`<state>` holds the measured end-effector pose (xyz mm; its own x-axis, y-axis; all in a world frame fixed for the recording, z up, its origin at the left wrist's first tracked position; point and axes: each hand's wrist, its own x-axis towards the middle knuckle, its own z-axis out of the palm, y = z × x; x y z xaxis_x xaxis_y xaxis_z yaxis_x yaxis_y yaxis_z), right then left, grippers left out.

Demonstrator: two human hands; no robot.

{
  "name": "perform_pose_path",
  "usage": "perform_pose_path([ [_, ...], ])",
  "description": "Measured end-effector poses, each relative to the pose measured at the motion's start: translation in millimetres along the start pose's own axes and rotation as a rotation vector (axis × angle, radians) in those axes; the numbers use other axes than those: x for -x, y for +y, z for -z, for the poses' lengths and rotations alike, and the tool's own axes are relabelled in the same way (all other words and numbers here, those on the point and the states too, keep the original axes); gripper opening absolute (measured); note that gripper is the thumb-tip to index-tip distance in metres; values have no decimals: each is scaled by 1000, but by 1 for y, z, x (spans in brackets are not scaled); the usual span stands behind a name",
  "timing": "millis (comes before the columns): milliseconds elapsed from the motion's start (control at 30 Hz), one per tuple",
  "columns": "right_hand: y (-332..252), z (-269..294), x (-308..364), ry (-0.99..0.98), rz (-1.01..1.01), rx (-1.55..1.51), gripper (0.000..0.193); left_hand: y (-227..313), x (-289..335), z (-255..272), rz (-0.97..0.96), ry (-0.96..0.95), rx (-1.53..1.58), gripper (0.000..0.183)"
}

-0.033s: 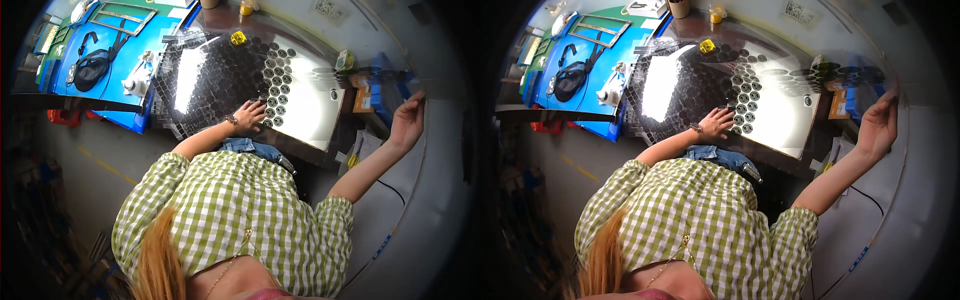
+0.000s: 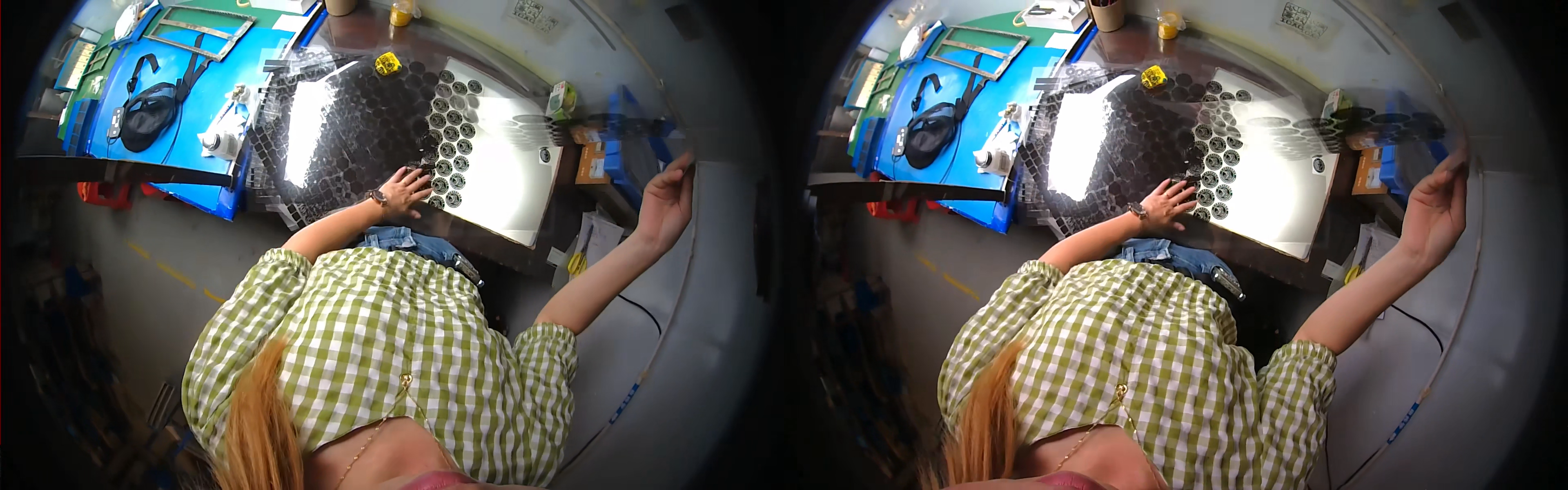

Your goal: The recorder is inspecting and comparing circular metal components on a light table using transparent master sheets.

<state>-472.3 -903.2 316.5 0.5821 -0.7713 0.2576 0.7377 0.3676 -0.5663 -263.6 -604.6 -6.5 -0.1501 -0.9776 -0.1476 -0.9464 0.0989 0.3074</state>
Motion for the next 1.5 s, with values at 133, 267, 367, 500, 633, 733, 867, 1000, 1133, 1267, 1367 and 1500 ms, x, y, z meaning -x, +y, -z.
perform_pose_path([
  [133, -18, 11, 28, 12, 28, 21, 26, -14, 23, 4, -4, -28, -55, 68],
  [267, -15, 22, 33, 21, 49, -11, 30, -50, 65, 21, 102, -29, -127, 71],
  [367, -8, 26, 32, -24, 33, -16, 31, -69, 90, 37, 197, -19, -125, 70],
  [500, 0, 23, 26, -33, 32, -26, 33, -88, 116, 52, 331, -67, -192, 66],
  [633, 5, 19, 24, -21, 20, -59, 31, -79, 112, 50, 345, -25, -176, 67],
  [733, 7, 18, 20, -33, 19, -52, 30, -42, 75, 53, 147, 46, -44, 67],
  [867, 14, 12, 17, -42, 4, -80, 28, 14, 2, 18, -198, 8, 23, 61],
  [1000, 14, 5, 14, -23, 12, -74, 27, 44, -46, 3, -243, -46, 67, 67],
  [1133, 8, 1, 26, 51, 52, -32, 28, 36, -35, -5, -213, -247, -88, 71],
  [1267, -3, 8, 51, 122, 69, 49, 28, -2, -6, 15, -414, -239, -18, 72],
  [1367, 3, 11, 71, 227, -7, 109, 29, -39, 5, 22, -468, -182, 34, 61],
  [1500, 41, 22, 121, 399, -172, 188, 24, -36, 13, 48, -151, -173, 336, 60],
])
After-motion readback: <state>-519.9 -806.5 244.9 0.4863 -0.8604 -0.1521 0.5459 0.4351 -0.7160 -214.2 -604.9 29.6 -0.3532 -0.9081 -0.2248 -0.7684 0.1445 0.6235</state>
